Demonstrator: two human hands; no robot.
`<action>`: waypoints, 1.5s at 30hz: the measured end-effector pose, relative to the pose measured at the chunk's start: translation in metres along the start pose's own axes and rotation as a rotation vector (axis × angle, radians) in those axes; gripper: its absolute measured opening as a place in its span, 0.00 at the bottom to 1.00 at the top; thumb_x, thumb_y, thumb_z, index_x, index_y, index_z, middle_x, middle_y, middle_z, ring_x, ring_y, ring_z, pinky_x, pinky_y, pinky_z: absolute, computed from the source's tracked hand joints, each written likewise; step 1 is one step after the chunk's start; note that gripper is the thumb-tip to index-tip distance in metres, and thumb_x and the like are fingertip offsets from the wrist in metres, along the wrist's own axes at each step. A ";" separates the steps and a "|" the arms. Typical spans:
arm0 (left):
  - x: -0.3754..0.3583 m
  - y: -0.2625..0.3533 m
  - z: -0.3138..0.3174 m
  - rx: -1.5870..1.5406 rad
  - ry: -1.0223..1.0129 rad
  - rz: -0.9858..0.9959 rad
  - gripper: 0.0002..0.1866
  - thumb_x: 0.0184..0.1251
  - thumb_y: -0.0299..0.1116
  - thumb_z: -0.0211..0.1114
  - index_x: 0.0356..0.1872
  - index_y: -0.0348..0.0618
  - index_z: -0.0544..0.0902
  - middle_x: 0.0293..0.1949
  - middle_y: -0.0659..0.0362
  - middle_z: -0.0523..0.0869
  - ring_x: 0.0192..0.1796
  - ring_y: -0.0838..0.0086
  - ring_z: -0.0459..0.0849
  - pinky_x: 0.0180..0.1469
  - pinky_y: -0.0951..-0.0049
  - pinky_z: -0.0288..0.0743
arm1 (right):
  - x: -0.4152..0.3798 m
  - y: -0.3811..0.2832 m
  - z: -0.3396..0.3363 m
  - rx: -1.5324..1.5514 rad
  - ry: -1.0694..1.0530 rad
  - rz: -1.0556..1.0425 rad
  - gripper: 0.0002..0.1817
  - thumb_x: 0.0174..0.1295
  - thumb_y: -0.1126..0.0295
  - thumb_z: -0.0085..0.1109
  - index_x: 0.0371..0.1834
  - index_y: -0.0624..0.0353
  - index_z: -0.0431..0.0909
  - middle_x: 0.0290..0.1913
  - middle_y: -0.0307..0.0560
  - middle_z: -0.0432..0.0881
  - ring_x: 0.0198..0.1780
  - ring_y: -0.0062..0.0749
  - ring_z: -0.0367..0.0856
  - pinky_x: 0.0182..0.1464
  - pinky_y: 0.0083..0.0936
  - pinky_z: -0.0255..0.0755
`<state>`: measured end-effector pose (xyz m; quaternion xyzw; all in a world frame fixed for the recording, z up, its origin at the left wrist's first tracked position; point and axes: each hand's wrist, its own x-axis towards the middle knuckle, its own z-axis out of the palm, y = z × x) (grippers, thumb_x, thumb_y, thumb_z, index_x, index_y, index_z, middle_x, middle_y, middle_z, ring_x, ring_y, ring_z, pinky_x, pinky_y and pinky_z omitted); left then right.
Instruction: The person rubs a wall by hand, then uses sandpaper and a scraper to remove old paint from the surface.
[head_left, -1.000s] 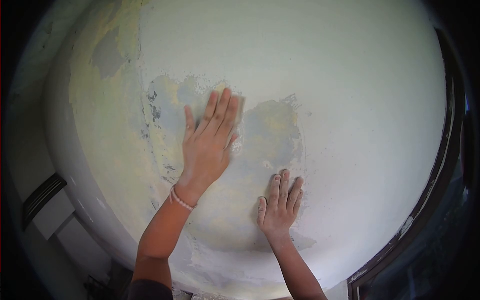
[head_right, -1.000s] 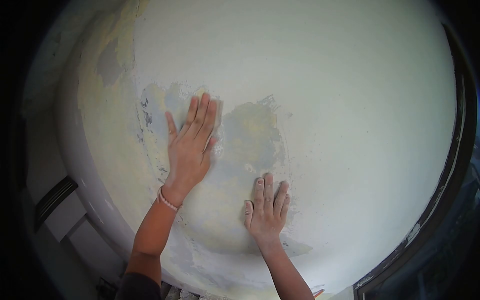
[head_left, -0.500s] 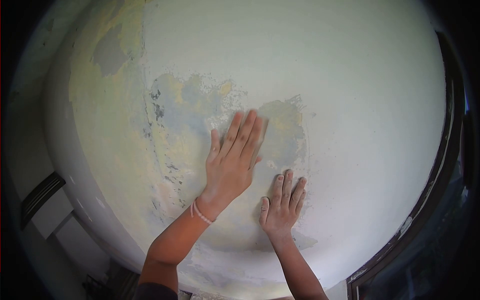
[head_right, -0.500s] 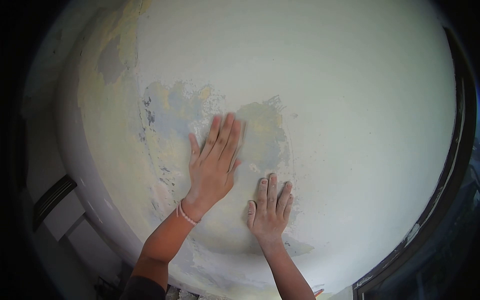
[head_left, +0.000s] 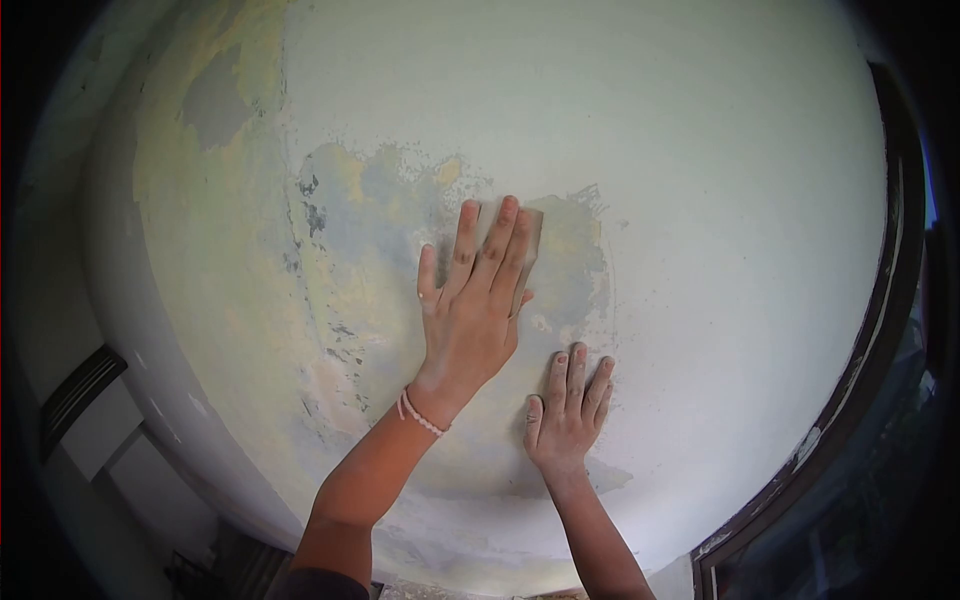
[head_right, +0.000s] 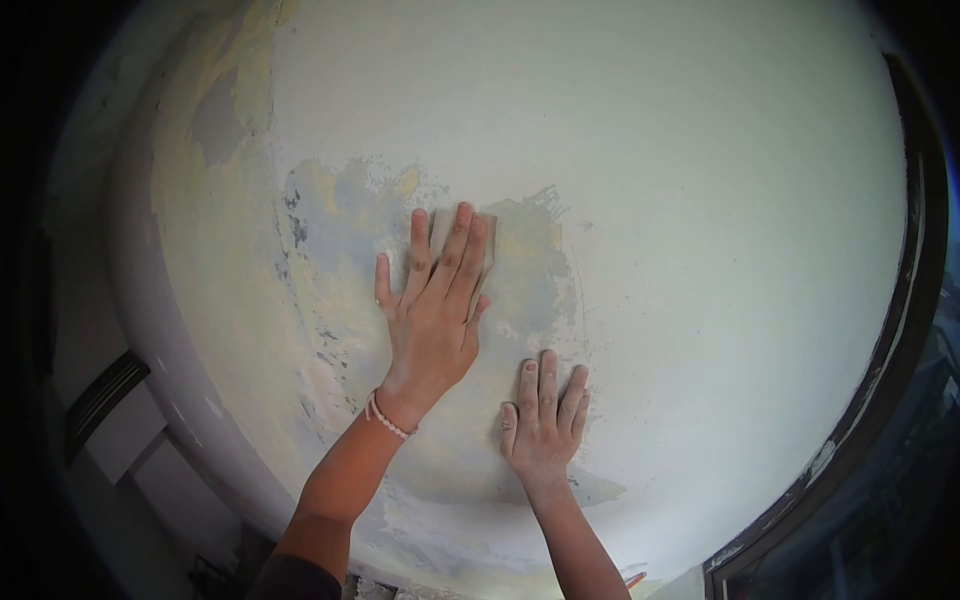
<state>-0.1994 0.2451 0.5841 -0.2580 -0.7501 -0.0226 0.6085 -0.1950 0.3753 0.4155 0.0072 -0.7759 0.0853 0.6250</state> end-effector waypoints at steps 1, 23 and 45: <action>-0.007 0.000 0.001 -0.063 -0.021 -0.022 0.43 0.69 0.35 0.65 0.86 0.51 0.60 0.87 0.64 0.56 0.88 0.57 0.50 0.79 0.37 0.24 | -0.001 0.000 -0.001 -0.002 -0.005 0.001 0.30 0.84 0.51 0.33 0.82 0.51 0.68 0.85 0.46 0.63 0.86 0.63 0.53 0.84 0.53 0.44; -0.031 -0.003 -0.001 0.148 0.046 -0.429 0.42 0.73 0.34 0.60 0.87 0.48 0.55 0.88 0.60 0.54 0.89 0.46 0.41 0.76 0.37 0.20 | -0.008 0.006 0.001 -0.033 0.019 -0.014 0.30 0.84 0.52 0.32 0.81 0.50 0.69 0.84 0.48 0.65 0.85 0.65 0.53 0.83 0.55 0.48; -0.063 0.028 0.021 0.066 0.058 -0.465 0.42 0.79 0.32 0.56 0.85 0.28 0.45 0.87 0.55 0.55 0.88 0.44 0.39 0.75 0.36 0.33 | -0.012 0.003 -0.003 -0.029 0.017 0.003 0.30 0.84 0.53 0.32 0.80 0.53 0.70 0.84 0.50 0.65 0.85 0.67 0.53 0.82 0.56 0.48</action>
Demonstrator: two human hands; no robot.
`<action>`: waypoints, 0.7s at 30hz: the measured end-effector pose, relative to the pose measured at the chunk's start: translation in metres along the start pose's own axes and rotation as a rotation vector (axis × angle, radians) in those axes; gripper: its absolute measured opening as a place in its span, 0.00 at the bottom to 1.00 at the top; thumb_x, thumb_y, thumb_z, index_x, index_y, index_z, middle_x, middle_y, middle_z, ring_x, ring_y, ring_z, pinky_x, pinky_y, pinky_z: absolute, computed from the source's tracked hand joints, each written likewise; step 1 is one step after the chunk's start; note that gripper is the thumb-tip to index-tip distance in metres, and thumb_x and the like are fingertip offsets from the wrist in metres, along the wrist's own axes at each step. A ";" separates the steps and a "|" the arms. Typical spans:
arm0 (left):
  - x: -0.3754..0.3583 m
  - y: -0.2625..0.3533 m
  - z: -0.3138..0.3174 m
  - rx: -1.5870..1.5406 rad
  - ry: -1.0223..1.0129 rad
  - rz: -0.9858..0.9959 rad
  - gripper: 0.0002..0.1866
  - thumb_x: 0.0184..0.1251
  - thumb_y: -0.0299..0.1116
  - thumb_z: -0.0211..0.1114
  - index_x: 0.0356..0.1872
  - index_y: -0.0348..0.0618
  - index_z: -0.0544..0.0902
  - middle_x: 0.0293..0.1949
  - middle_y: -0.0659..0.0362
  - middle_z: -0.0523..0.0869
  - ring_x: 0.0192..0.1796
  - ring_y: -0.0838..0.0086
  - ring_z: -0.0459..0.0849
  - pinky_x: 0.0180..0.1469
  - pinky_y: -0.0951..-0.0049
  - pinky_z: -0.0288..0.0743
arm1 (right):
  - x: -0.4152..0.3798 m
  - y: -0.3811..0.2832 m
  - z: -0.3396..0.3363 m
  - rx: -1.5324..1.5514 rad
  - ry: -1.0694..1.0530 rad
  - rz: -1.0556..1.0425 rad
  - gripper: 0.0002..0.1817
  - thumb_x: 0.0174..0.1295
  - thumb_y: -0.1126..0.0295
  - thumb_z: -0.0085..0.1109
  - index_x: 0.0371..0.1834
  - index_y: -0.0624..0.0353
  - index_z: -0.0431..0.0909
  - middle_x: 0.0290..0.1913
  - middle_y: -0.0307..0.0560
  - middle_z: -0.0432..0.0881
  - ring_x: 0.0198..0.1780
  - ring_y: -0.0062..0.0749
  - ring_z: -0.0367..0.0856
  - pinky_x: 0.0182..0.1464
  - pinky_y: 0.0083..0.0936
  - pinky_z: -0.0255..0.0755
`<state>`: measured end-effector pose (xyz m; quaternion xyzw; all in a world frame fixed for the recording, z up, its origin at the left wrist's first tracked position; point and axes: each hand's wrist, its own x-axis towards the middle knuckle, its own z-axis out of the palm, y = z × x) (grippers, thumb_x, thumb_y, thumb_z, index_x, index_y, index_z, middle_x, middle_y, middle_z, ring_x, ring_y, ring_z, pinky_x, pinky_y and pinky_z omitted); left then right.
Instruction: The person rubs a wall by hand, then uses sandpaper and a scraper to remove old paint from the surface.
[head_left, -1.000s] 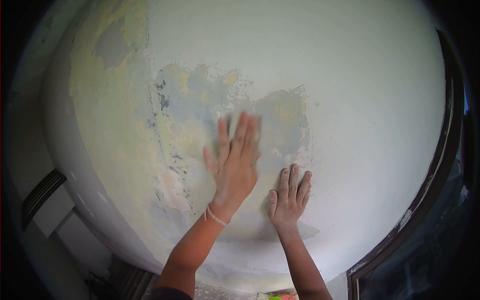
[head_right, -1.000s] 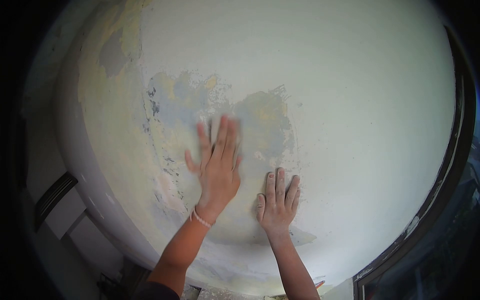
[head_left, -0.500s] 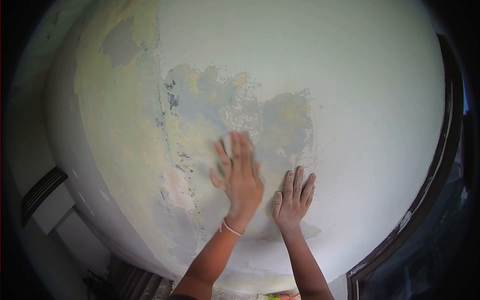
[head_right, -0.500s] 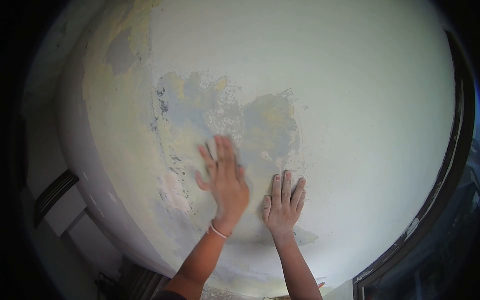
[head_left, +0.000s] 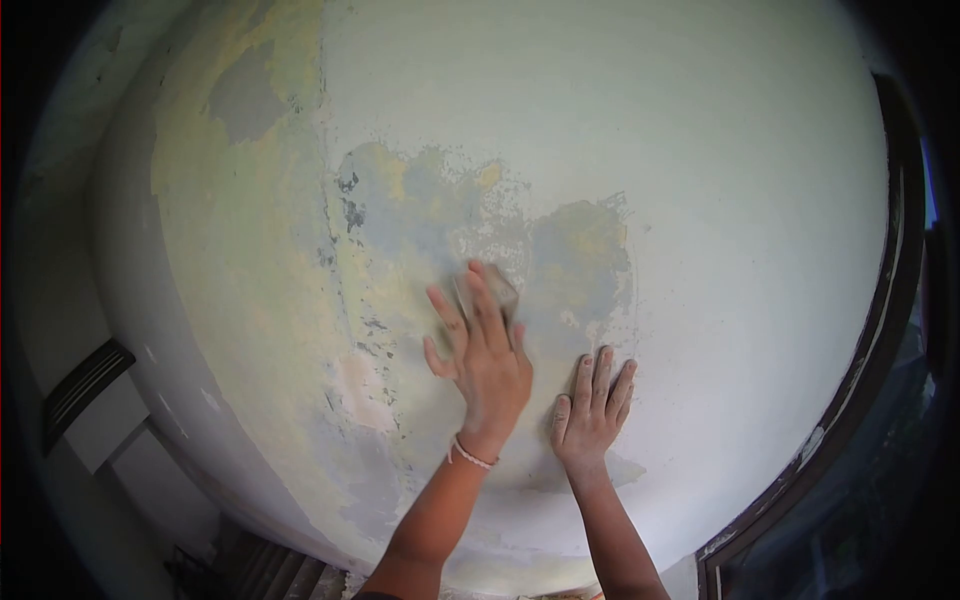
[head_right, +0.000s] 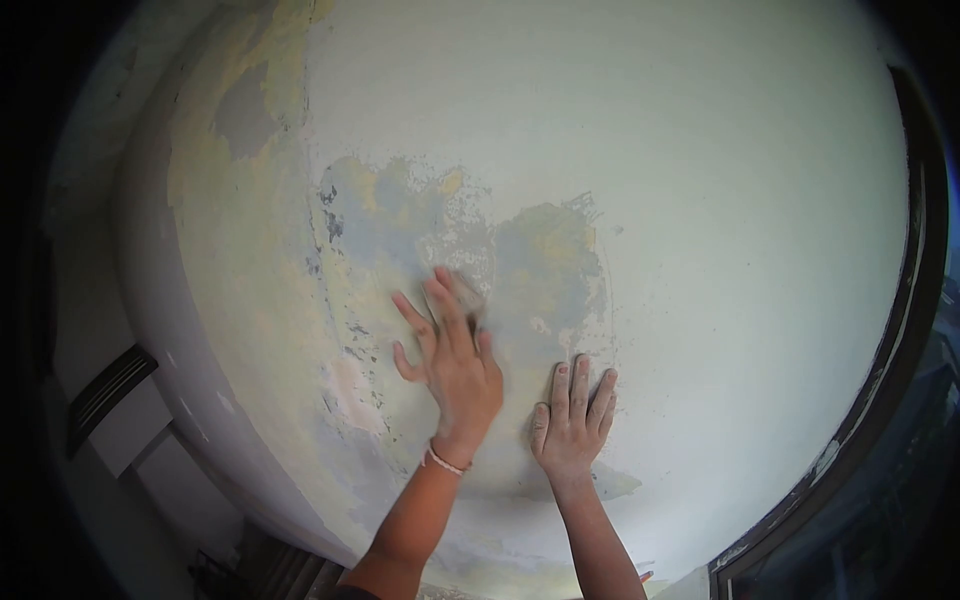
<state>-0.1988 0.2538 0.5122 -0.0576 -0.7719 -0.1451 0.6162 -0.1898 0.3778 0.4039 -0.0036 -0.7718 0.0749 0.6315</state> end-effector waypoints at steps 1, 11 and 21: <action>0.022 -0.004 -0.003 -0.020 0.053 -0.007 0.44 0.77 0.33 0.59 0.84 0.27 0.46 0.87 0.53 0.55 0.88 0.43 0.39 0.75 0.36 0.33 | 0.003 0.000 0.001 0.004 0.007 -0.005 0.30 0.84 0.53 0.32 0.80 0.53 0.70 0.84 0.50 0.65 0.85 0.67 0.53 0.82 0.56 0.48; -0.020 -0.022 0.000 -0.097 -0.081 0.084 0.47 0.75 0.30 0.59 0.84 0.25 0.39 0.86 0.50 0.57 0.87 0.39 0.36 0.75 0.34 0.26 | -0.001 0.002 -0.001 -0.011 -0.017 -0.028 0.30 0.84 0.55 0.32 0.81 0.58 0.67 0.84 0.56 0.63 0.85 0.68 0.50 0.82 0.57 0.46; 0.101 -0.061 -0.036 -0.144 -0.081 0.420 0.50 0.74 0.38 0.64 0.87 0.37 0.42 0.85 0.59 0.61 0.89 0.48 0.39 0.76 0.37 0.27 | 0.000 0.001 0.006 -0.019 0.026 -0.011 0.30 0.83 0.54 0.33 0.81 0.53 0.69 0.83 0.53 0.66 0.84 0.68 0.54 0.81 0.57 0.48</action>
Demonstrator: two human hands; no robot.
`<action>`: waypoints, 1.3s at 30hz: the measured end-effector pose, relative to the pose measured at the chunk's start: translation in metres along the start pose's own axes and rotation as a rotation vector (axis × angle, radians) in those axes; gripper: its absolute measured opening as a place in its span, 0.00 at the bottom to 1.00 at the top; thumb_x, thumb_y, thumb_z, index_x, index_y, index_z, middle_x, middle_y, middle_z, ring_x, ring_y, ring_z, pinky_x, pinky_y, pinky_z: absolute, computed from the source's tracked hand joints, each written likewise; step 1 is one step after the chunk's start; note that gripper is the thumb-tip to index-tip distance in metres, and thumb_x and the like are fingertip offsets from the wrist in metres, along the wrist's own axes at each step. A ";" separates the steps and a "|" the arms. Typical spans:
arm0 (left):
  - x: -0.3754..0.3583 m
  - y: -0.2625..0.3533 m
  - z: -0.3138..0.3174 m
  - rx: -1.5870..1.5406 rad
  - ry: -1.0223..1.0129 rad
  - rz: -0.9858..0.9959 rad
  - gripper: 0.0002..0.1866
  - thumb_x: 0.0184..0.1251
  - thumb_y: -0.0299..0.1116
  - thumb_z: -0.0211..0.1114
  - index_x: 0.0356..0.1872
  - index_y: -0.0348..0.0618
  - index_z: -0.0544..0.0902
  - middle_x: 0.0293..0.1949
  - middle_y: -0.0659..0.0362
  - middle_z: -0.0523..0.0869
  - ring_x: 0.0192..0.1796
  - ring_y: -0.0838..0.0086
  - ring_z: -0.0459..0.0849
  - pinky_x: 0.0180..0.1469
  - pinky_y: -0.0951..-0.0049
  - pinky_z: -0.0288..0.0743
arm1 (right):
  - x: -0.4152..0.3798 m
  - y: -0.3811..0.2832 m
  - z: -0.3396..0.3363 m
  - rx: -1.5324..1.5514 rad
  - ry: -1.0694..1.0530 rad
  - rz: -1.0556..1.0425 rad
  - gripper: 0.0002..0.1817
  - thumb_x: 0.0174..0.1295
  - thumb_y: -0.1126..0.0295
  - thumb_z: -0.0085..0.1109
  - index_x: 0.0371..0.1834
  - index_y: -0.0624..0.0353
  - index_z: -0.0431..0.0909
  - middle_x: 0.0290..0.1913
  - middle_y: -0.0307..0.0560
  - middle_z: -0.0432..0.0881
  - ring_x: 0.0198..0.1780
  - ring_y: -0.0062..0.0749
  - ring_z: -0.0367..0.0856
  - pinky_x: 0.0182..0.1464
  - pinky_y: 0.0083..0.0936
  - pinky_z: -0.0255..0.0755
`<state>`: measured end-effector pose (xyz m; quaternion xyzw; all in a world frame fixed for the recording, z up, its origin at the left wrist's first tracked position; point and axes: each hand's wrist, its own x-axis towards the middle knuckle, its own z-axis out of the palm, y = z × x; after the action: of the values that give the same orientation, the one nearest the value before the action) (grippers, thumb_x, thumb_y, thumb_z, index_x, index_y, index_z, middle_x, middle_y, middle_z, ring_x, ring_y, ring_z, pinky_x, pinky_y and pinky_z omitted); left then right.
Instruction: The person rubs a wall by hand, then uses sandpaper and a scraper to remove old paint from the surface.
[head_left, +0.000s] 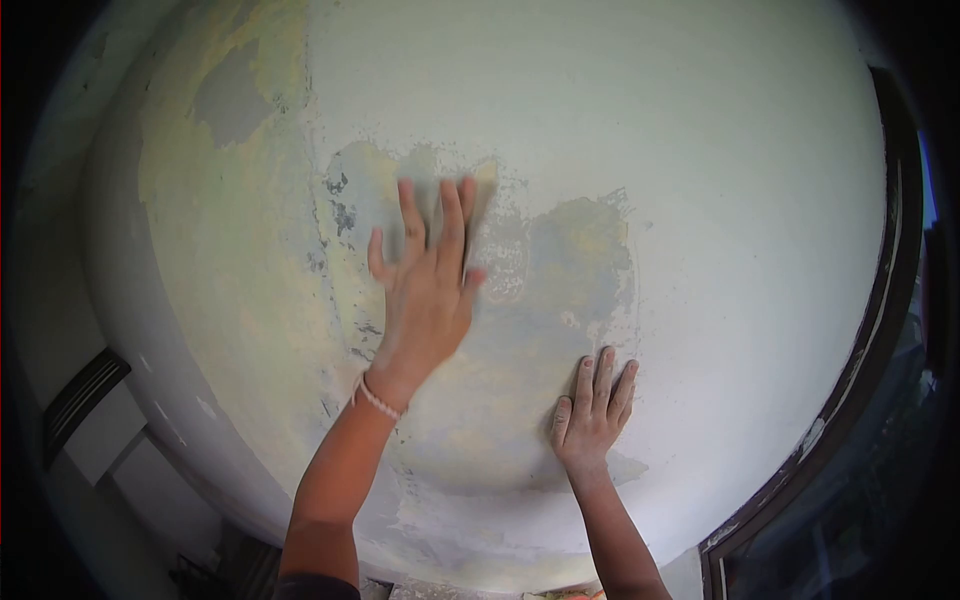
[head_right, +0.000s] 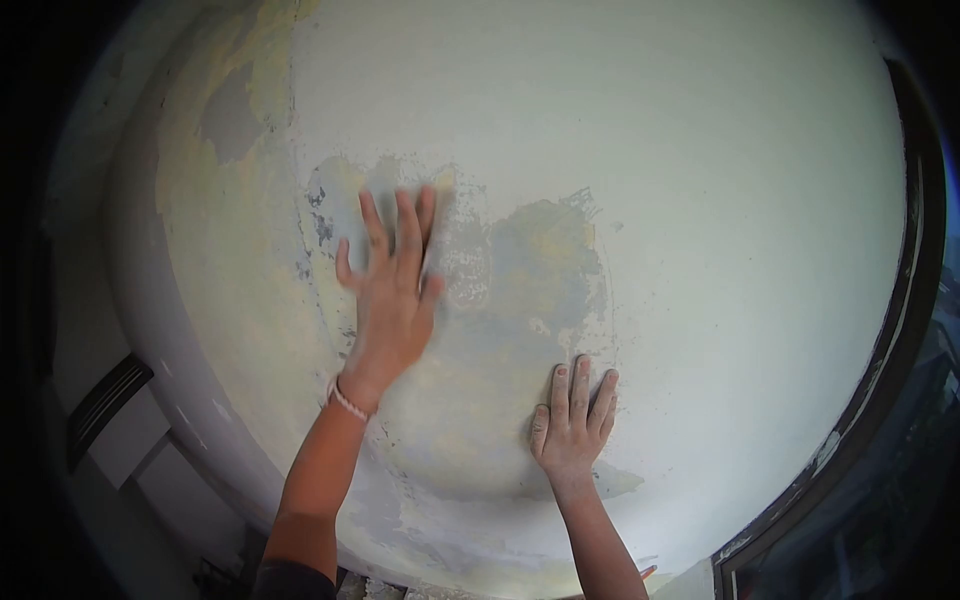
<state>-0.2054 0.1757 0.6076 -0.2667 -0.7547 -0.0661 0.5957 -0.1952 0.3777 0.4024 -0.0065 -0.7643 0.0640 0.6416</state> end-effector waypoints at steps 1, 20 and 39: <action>-0.024 0.004 0.006 0.029 -0.032 0.008 0.50 0.74 0.38 0.65 0.87 0.37 0.43 0.85 0.58 0.61 0.89 0.48 0.41 0.76 0.37 0.29 | -0.001 0.001 -0.001 -0.005 -0.004 -0.005 0.30 0.83 0.54 0.33 0.80 0.53 0.69 0.83 0.54 0.66 0.84 0.68 0.54 0.81 0.57 0.49; 0.034 0.024 0.013 -0.075 0.096 -0.003 0.48 0.76 0.35 0.62 0.87 0.40 0.41 0.88 0.58 0.51 0.89 0.44 0.35 0.76 0.32 0.26 | -0.012 -0.003 0.001 0.022 -0.002 -0.005 0.30 0.83 0.56 0.34 0.81 0.59 0.67 0.83 0.65 0.62 0.84 0.75 0.51 0.80 0.60 0.50; -0.587 0.112 0.043 -0.923 -1.819 0.466 0.50 0.77 0.34 0.62 0.86 0.37 0.35 0.88 0.48 0.48 0.89 0.55 0.44 0.76 0.31 0.37 | -0.592 -0.083 -0.480 -1.121 -1.302 2.313 0.21 0.64 0.60 0.62 0.59 0.53 0.87 0.63 0.55 0.87 0.67 0.54 0.83 0.64 0.49 0.76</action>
<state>-0.1017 0.0984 0.0228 -0.5563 -0.7495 -0.0056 -0.3587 0.3864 0.2839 -0.0886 -0.8282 -0.4060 0.2270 -0.3126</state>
